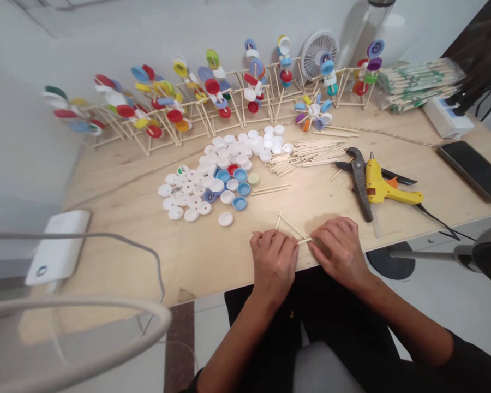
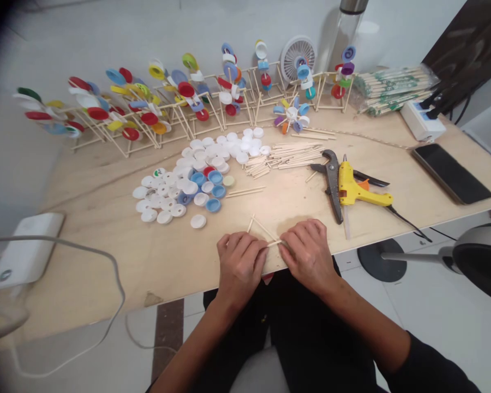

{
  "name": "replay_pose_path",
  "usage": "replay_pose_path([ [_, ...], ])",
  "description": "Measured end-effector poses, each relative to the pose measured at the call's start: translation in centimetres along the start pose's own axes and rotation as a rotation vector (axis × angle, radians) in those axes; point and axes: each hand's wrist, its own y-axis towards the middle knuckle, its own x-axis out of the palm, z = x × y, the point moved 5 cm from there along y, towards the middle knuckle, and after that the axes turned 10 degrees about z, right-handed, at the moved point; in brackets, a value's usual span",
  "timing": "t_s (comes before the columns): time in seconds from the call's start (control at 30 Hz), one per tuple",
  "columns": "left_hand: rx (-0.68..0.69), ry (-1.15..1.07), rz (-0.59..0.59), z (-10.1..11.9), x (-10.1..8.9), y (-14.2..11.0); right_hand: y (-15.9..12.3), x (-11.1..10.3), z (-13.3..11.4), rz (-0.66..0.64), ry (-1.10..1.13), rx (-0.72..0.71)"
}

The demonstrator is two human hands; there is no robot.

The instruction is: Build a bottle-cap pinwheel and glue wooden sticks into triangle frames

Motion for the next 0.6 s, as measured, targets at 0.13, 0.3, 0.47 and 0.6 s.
replay_pose_path([
  [0.13, 0.001, 0.000, 0.010, -0.02, -0.06, -0.02, 0.06, 0.00, -0.06, 0.014, -0.002, -0.003],
  [0.3, -0.003, -0.005, 0.004, -0.13, -0.01, -0.01, 0.10, -0.01, -0.10, 0.001, -0.004, 0.006],
  [0.47, 0.011, -0.007, 0.025, -0.18, -0.08, -0.09, 0.11, -0.04, -0.10, 0.004, -0.004, 0.009],
  [0.6, 0.003, -0.007, 0.021, -0.23, -0.05, -0.16, 0.07, 0.00, -0.07, 0.002, -0.007, 0.003],
])
